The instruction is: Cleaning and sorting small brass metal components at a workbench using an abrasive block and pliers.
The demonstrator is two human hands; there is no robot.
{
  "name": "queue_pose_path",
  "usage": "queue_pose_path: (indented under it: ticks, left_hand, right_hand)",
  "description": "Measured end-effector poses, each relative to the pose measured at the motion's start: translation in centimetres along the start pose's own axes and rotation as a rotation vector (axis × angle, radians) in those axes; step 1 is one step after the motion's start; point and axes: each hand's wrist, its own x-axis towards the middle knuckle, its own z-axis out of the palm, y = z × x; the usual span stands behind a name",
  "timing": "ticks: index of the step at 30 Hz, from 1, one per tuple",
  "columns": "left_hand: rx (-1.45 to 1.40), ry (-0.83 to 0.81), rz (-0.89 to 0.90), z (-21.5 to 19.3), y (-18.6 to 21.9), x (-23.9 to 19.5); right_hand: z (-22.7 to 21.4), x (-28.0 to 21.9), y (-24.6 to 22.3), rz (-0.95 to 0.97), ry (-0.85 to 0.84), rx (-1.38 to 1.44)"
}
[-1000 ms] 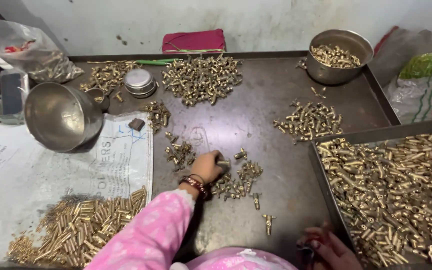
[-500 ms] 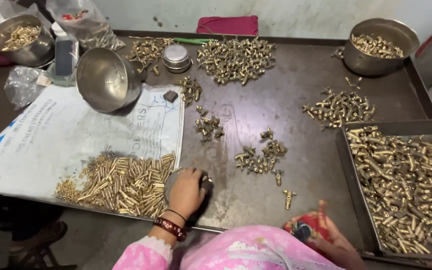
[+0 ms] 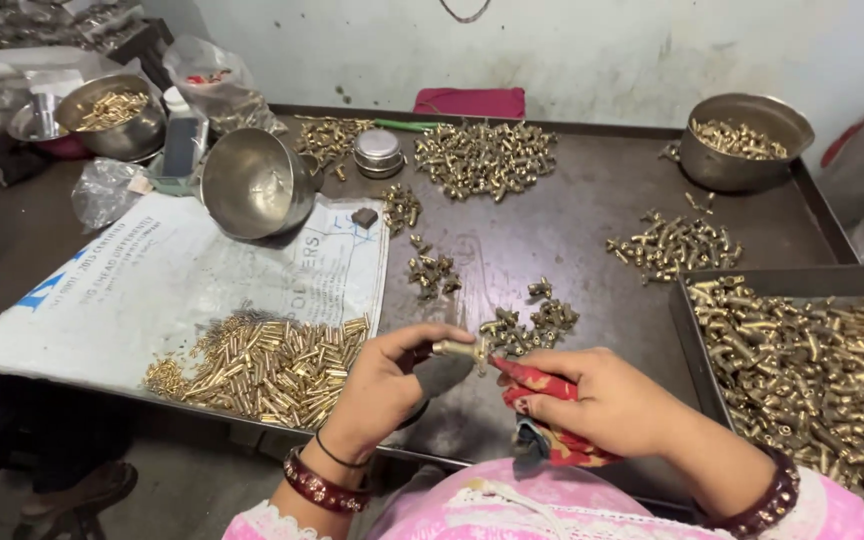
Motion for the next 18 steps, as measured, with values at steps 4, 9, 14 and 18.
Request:
queue_pose_path:
  ticks: [4, 9, 14, 18]
  left_hand:
    - [0.086, -0.127, 0.126, 0.3, 1.1, -0.4]
    - [0.077, -0.281, 0.290, 3.1, 1.7, 1.0]
    - [-0.448, 0.211, 0.149, 3.5, -0.1, 5.6]
    - [-0.402, -0.113, 0.191, 4.1, 5.5, 2.7]
  right_hand:
    - [-0.3, -0.4, -1.3, -0.181, 0.016, -0.164]
    - [2.0, 0.0, -3.5, -0.387, 0.154, -0.577]
    - [5.5, 2.3, -2.1, -0.299, 0.226, -0.548]
    - [5.3, 2.3, -2.0, -0.242, 0.018, 0.045]
